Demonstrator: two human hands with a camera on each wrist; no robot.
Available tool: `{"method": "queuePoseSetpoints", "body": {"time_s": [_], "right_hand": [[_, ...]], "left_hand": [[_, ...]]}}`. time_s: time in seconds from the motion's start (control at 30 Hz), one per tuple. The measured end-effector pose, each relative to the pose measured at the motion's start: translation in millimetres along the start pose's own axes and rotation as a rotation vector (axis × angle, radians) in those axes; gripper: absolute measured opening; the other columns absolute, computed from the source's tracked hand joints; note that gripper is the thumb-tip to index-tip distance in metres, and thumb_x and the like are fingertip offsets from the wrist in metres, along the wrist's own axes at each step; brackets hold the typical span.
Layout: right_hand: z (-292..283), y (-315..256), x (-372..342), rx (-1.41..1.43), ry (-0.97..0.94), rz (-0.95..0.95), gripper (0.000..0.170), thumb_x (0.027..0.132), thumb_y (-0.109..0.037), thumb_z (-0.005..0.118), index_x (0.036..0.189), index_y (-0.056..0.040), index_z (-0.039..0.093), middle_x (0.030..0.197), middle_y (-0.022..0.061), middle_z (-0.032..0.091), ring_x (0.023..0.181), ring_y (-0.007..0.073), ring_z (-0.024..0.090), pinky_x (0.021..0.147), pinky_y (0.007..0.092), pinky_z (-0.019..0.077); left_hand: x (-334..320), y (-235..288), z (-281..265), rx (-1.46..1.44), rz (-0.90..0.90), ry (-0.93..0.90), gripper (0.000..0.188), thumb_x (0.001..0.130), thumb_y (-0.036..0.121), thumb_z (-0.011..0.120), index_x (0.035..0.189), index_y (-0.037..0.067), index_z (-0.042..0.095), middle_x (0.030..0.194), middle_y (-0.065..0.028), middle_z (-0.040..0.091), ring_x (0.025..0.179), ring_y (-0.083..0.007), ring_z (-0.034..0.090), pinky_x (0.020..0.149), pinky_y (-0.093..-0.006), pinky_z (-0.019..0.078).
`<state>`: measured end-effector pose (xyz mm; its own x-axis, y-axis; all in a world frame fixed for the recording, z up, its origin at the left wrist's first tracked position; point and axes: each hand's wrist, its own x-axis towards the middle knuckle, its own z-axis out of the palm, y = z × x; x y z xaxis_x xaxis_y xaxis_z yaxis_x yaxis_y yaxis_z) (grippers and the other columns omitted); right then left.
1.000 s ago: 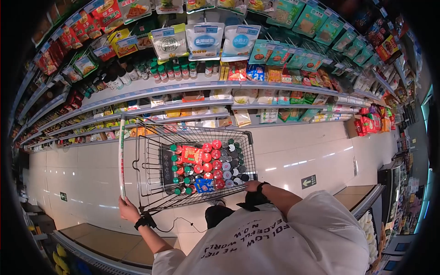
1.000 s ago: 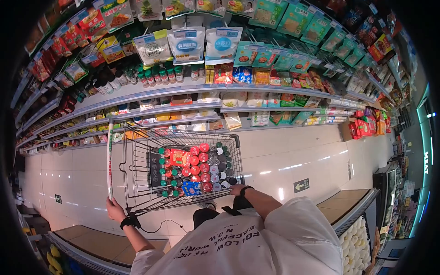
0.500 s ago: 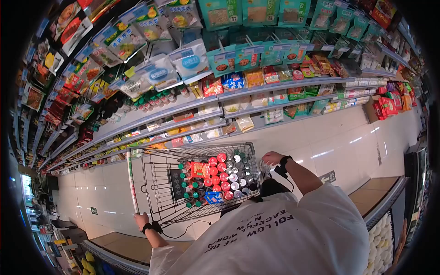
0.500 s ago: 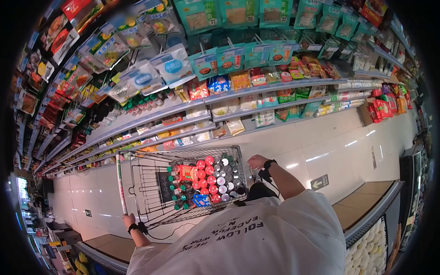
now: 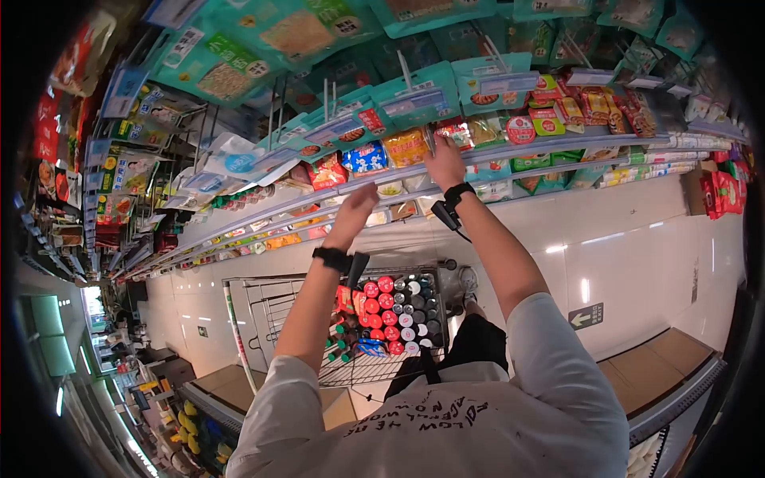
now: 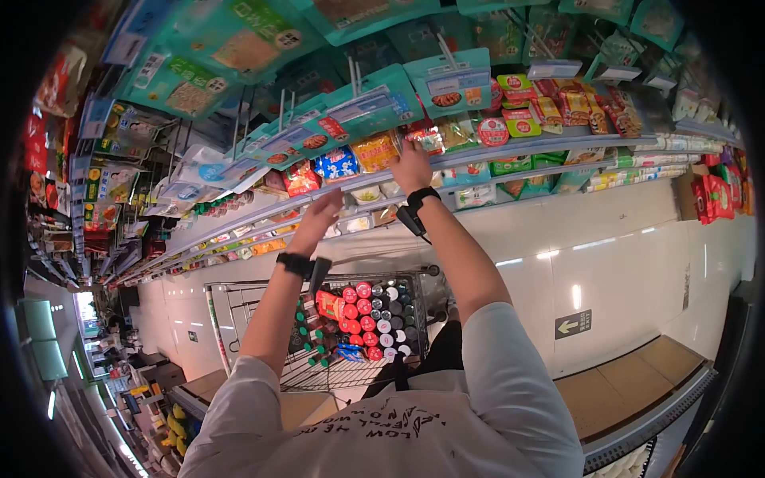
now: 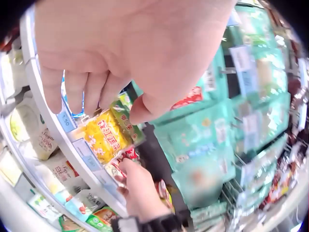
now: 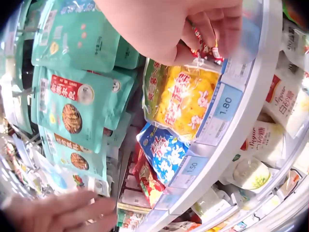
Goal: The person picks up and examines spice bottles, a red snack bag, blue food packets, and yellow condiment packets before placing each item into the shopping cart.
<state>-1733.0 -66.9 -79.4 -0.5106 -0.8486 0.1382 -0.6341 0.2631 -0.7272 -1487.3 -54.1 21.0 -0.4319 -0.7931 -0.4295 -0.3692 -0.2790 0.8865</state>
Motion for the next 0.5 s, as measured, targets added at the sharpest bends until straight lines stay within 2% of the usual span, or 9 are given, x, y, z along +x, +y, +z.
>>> {"method": "queuePoseSetpoints", "body": {"time_s": [0.07,0.17,0.27,0.3,0.37,0.4,0.43,0.5], "right_hand": [[-5,-12,-2,0.026,-0.075,0.055,0.052,0.078,-0.024,0.059,0.127,-0.0072,0.051,0.122,0.0197,0.054,0.104,0.0379,0.058,0.083,0.047,0.0514],[5,-8,5,0.149,-0.109,0.103,0.053,0.078,-0.024,0.062,0.126,-0.0071,0.05,0.119,0.0211,0.054,0.099,0.039,0.06,0.08,0.0464,0.0522],[-3,-8,11,0.196,-0.09,0.122,0.053,0.077,-0.026,0.066,0.124,-0.0072,0.049,0.115,0.0228,0.055,0.094,0.04,0.061,0.079,0.0466,0.0524],[2,-3,14,0.221,-0.076,0.122,0.052,0.076,-0.028,0.069,0.12,-0.0081,0.05,0.113,0.0231,0.055,0.091,0.0397,0.062,0.077,0.0468,0.0525],[11,8,17,0.299,-0.122,0.11,0.052,0.075,-0.028,0.069,0.119,-0.0088,0.05,0.112,0.0219,0.056,0.09,0.0395,0.062,0.076,0.0468,0.0526],[11,10,16,0.369,-0.157,0.087,0.052,0.074,-0.029,0.07,0.119,-0.0094,0.05,0.112,0.0206,0.056,0.09,0.0392,0.062,0.075,0.0467,0.0526],[11,10,15,0.397,-0.166,0.113,0.049,0.072,-0.027,0.072,0.114,-0.0106,0.051,0.11,0.0174,0.056,0.089,0.0381,0.063,0.074,0.0464,0.0526],[8,9,13,0.4,-0.123,0.103,0.047,0.071,-0.026,0.073,0.11,-0.0106,0.052,0.108,0.0164,0.056,0.088,0.0377,0.063,0.073,0.0461,0.0526]], "left_hand": [[44,15,13,-0.164,-0.111,0.054,0.062,0.092,0.025,0.059,0.145,0.006,0.033,0.142,-0.0101,0.045,0.131,-0.0228,0.042,0.107,-0.0412,0.0352],[95,14,30,-0.209,-0.078,0.132,0.072,0.091,0.024,0.057,0.15,0.009,0.018,0.145,-0.0097,0.04,0.131,-0.024,0.041,0.106,-0.0448,0.0355],[121,18,36,-0.254,-0.171,0.159,0.063,0.087,0.017,0.06,0.143,0.012,0.032,0.131,-0.0076,0.048,0.126,-0.0231,0.044,0.102,-0.0446,0.038],[123,18,39,-0.245,-0.184,0.162,0.063,0.087,0.017,0.06,0.143,0.012,0.032,0.131,-0.0076,0.048,0.126,-0.0231,0.044,0.102,-0.0446,0.038],[125,16,43,-0.291,-0.138,0.253,0.045,0.085,0.015,0.062,0.126,0.014,0.046,0.12,-0.0047,0.052,0.119,-0.0213,0.048,0.098,-0.0438,0.0404],[129,10,40,-0.275,-0.153,0.248,0.045,0.085,0.015,0.062,0.126,0.014,0.046,0.12,-0.0047,0.052,0.119,-0.0213,0.048,0.098,-0.0438,0.0404],[133,4,36,-0.285,-0.176,0.245,0.038,0.084,0.014,0.062,0.12,0.014,0.047,0.115,-0.0036,0.053,0.115,-0.0204,0.049,0.097,-0.0437,0.0412],[137,-1,31,-0.308,-0.186,0.226,0.029,0.085,0.01,0.06,0.111,0.013,0.049,0.107,-0.0011,0.054,0.104,-0.0189,0.051,0.095,-0.0439,0.043]]}}
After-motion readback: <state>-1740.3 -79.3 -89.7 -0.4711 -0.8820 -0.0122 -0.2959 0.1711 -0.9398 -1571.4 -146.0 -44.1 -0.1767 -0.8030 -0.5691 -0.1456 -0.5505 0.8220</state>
